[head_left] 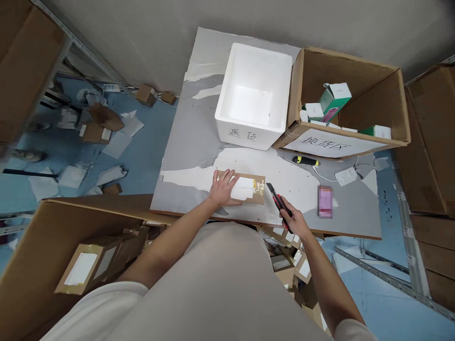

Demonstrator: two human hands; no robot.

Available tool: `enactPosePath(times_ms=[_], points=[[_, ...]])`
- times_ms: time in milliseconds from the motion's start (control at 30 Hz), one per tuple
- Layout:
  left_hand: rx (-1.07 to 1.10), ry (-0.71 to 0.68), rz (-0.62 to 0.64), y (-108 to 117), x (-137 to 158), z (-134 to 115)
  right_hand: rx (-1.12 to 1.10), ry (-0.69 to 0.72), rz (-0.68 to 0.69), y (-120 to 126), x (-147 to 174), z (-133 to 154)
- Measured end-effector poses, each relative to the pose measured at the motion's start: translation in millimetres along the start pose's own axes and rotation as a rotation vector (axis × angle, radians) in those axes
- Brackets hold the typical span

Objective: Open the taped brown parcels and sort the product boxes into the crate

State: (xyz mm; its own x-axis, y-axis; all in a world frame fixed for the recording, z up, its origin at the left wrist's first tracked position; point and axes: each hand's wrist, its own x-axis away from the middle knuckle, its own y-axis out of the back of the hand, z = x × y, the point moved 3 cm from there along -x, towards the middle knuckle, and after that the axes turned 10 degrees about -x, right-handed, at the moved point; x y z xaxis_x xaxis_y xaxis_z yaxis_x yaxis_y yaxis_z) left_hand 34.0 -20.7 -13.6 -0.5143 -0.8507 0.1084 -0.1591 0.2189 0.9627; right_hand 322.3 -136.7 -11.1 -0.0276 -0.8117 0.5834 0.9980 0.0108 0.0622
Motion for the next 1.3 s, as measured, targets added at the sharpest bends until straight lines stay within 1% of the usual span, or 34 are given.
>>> enactPosePath(times_ms=[133, 300, 500, 633, 767, 900, 1000, 1100, 1200, 1300], points=[[0.028, -0.011, -0.035, -2.0, 0.9, 0.1, 0.003, -0.002, 0.021, -6.5, -7.6, -1.2], [0.036, -0.012, -0.045, -3.5, 1.1, 0.8, -0.029, -0.001, -0.032, -7.7, -2.9, -5.7], [0.028, -0.011, -0.036, -2.5, 0.9, 0.7, -0.085, -0.011, 0.009, -14.4, -0.7, -8.0], [0.018, -0.017, -0.044, -2.1, 1.3, 0.3, -0.026, 0.006, 0.029, -12.4, -1.5, -7.3], [-0.026, -0.02, -0.041, -0.4, 2.0, -0.8, 0.026, 0.003, 0.107, -6.9, -1.4, -4.3], [-0.057, -0.023, -0.053, 1.4, 2.1, -1.7, 0.165, 0.001, 0.161, -1.4, 3.8, 3.4], [-0.06, -0.024, -0.065, 1.4, 1.9, -1.5, 0.233, 0.004, 0.176, 0.7, 12.6, 7.6], [-0.049, -0.034, -0.077, 0.6, 2.1, -0.7, 0.26, -0.018, 0.175, 0.2, 23.7, 2.9], [-0.035, -0.032, -0.086, -1.1, 2.1, 0.3, 0.282, -0.04, 0.21, -2.3, 33.9, -8.8], [-0.018, -0.036, -0.094, -3.1, 0.4, 0.2, 0.317, -0.017, 0.175, 4.1, 42.0, -16.0]])
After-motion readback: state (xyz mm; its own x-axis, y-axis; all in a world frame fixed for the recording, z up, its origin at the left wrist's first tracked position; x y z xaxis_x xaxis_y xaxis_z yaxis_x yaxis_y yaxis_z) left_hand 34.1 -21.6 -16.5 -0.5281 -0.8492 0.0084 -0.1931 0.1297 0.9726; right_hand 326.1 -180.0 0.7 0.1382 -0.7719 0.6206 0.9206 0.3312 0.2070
